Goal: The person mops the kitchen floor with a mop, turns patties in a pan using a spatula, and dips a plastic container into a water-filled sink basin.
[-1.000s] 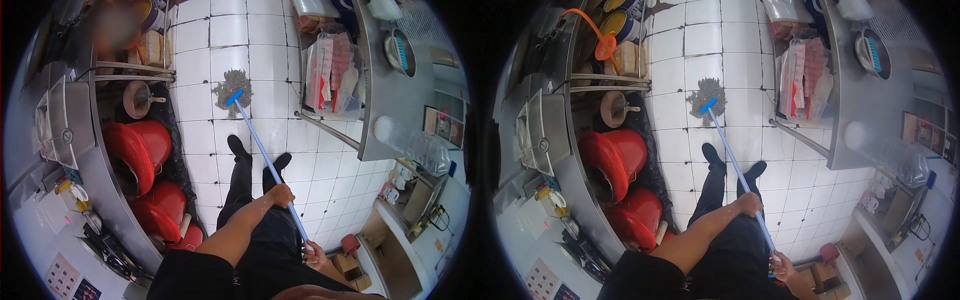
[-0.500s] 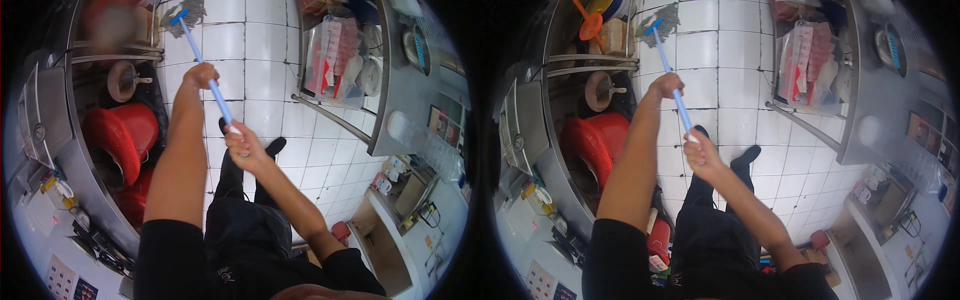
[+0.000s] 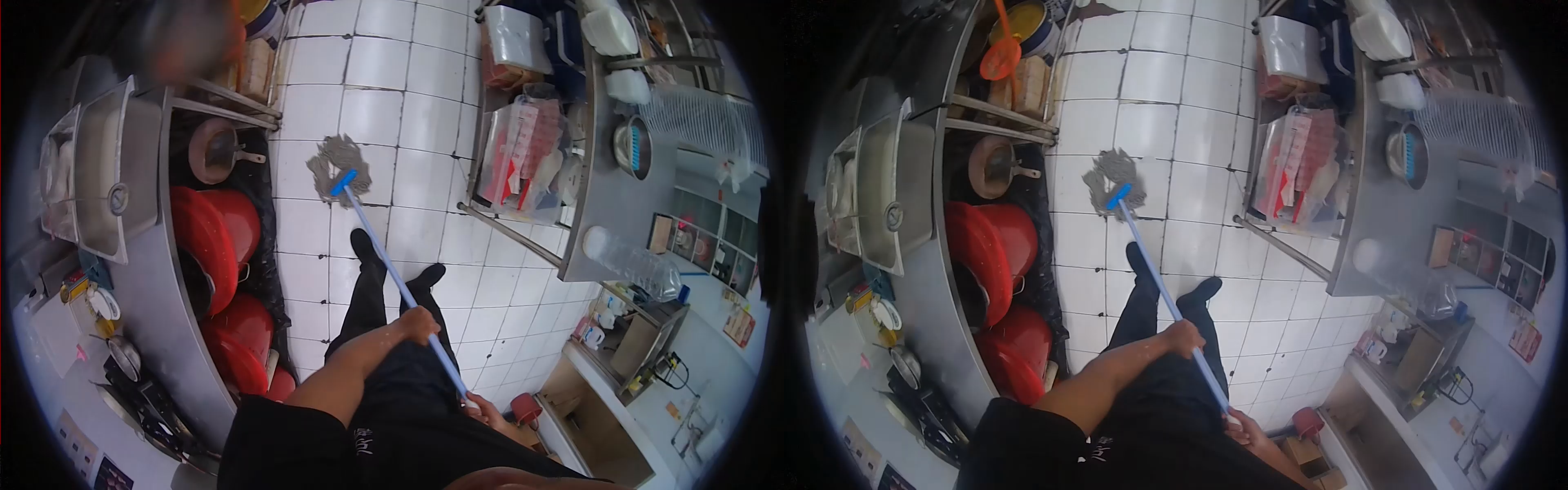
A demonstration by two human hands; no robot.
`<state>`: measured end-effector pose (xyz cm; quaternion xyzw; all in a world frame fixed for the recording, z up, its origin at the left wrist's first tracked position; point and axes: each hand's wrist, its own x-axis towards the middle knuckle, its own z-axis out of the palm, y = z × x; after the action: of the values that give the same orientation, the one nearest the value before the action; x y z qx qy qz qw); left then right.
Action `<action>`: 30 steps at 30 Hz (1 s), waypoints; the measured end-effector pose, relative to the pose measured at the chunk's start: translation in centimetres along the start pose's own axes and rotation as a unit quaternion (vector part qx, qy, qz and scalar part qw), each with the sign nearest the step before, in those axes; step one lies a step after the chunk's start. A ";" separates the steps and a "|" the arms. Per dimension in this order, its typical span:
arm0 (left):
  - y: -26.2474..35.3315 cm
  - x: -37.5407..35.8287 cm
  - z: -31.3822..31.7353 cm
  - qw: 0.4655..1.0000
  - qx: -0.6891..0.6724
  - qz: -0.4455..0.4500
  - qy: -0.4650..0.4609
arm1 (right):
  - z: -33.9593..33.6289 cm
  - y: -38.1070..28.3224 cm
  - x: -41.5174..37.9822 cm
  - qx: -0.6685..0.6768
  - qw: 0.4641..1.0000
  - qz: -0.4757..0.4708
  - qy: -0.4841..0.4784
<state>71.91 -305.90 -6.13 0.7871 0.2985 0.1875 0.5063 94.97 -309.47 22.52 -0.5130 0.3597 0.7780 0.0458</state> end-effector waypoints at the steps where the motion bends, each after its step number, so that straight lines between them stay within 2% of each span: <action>1: 0.0 0.4 -0.4 1.000 -0.011 -0.013 0.011 | 0.6 -0.9 -0.7 -0.006 1.000 0.005 0.013; 2: -0.7 0.8 -0.9 0.999 0.025 -0.025 0.002 | 1.4 -1.5 -1.0 -0.012 0.999 0.017 0.029; 3: -1.4 1.2 -1.8 0.997 0.056 -0.046 -0.014 | 4.3 -2.8 -1.2 -0.027 0.991 0.005 0.130; 4: -2.2 1.8 -4.1 0.996 0.053 -0.060 -0.041 | 5.5 -4.4 -1.3 -0.061 0.982 -0.008 0.181; 5: -3.0 1.9 -6.8 0.998 -0.004 -0.052 0.021 | 3.4 -5.8 0.0 -0.017 0.995 -0.044 0.093; 6: -5.9 2.3 -8.2 0.997 -0.071 -0.025 0.018 | 6.0 -7.1 0.6 -0.145 0.967 -0.161 0.135; 7: -8.2 2.7 -10.8 0.996 -0.059 -0.054 -0.027 | 12.1 -6.4 0.7 -0.160 0.931 -0.288 0.156; 8: -10.7 2.5 -13.7 0.999 -0.047 -0.006 -0.001 | 13.3 -7.8 1.0 -0.189 0.924 -0.324 0.073; 9: -14.2 1.7 -14.9 0.999 0.019 0.000 0.033 | 17.2 -8.0 1.3 -0.179 0.897 -0.404 0.018; 10: -15.0 0.8 -18.3 0.996 0.074 -0.048 0.014 | 19.3 -8.0 2.5 -0.219 0.826 -0.519 -0.019; 11: -17.1 -0.5 -19.9 0.995 0.066 -0.068 0.035 | 21.7 -7.7 3.8 -0.218 0.753 -0.617 -0.077; 12: -16.5 -1.4 -22.9 0.992 0.072 -0.085 0.060 | 21.5 -8.4 6.6 -0.319 0.621 -0.699 -0.157; 13: -18.6 -2.7 -23.5 0.990 0.097 -0.078 0.069 | 21.3 -9.1 9.5 -0.375 0.471 -0.759 -0.250; 14: -19.2 -4.1 -24.0 0.988 0.118 -0.084 0.059 | 22.9 -8.5 10.0 -0.379 0.465 -0.760 -0.251; 15: -19.4 -5.1 -24.5 0.984 0.143 -0.089 0.051 | 22.5 -8.0 11.7 -0.346 0.492 -0.747 -0.283; 16: -19.4 -5.7 -24.8 0.980 0.147 -0.135 0.021 | 23.1 -7.7 12.5 -0.348 0.449 -0.777 -0.270; 17: -19.1 -6.0 -25.0 0.971 0.154 -0.182 -0.009 | 23.2 -7.0 12.3 -0.343 0.449 -0.782 -0.264; 20: -16.8 -4.0 -21.0 0.984 0.127 -0.119 0.032 | 18.5 -6.9 10.0 -0.320 0.473 -0.778 -0.263; 24: -9.6 4.1 -14.1 0.988 0.065 -0.049 0.130 | 13.4 -7.1 0.0 -0.339 0.481 -0.785 -0.192; 27: -2.3 10.9 -8.7 0.987 -0.020 -0.017 0.157 | 11.3 -6.4 -8.6 -0.395 0.431 -0.790 -0.187; 28: -0.3 13.2 -6.1 0.973 -0.096 0.030 0.206 | 10.7 -6.0 -11.3 -0.429 0.408 -0.783 -0.189; 29: 2.4 14.9 -4.7 0.974 -0.112 0.024 0.195 | 10.1 -5.7 -12.9 -0.462 0.385 -0.776 -0.192; 30: 3.5 16.6 -2.3 0.967 -0.114 0.037 0.225 | 9.6 -5.4 -13.6 -0.464 0.371 -0.781 -0.192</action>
<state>84.03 -294.43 -2.16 0.6721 0.3521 0.4108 0.5055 96.44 -295.60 33.14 -0.3434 -0.6373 0.5182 0.4554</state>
